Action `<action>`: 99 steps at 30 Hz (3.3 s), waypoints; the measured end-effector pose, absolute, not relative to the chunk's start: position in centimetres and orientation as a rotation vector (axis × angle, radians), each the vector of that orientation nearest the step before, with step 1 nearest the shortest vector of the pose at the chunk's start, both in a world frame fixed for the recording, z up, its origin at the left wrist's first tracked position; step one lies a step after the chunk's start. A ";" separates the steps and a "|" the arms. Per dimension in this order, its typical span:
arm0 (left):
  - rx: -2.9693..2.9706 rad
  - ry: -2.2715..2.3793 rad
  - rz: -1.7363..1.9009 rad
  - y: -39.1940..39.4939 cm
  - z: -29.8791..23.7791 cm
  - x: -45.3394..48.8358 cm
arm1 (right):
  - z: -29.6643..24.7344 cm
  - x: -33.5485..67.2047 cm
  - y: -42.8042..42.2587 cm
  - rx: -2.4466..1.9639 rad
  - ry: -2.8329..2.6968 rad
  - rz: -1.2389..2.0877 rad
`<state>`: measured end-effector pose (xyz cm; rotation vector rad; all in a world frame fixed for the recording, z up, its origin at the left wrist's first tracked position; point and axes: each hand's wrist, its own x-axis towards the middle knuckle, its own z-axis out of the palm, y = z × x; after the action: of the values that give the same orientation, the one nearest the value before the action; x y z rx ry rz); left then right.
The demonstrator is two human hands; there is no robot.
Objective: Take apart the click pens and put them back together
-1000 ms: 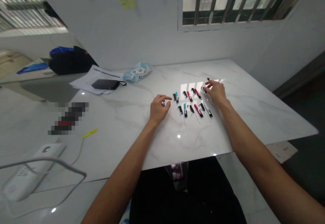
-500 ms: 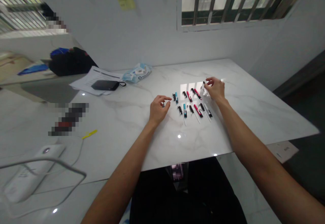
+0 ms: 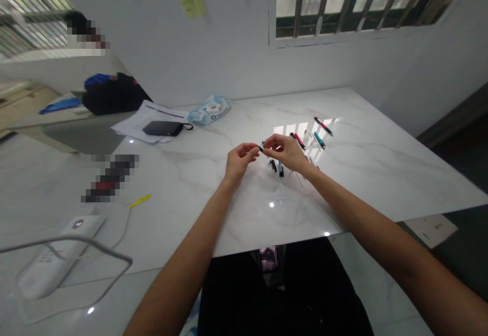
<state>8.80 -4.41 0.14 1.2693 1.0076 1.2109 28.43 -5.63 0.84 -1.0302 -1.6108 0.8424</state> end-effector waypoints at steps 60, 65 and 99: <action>1.820 1.198 1.333 -4.9 -0.3 9.2 | 0.7 30.7 -2.6 -0.937 -1.547 1.232; 1.822 1.205 1.322 -5.0 -0.2 9.2 | 0.9 30.9 -2.6 -0.904 -1.533 1.236; 1.936 1.147 1.342 -4.7 -0.7 9.4 | 0.8 31.2 -3.5 -1.048 -1.842 1.041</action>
<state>9.39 -4.71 -0.71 1.9361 1.1472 1.3420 31.15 -3.45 0.80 -1.0476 -1.8422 1.0408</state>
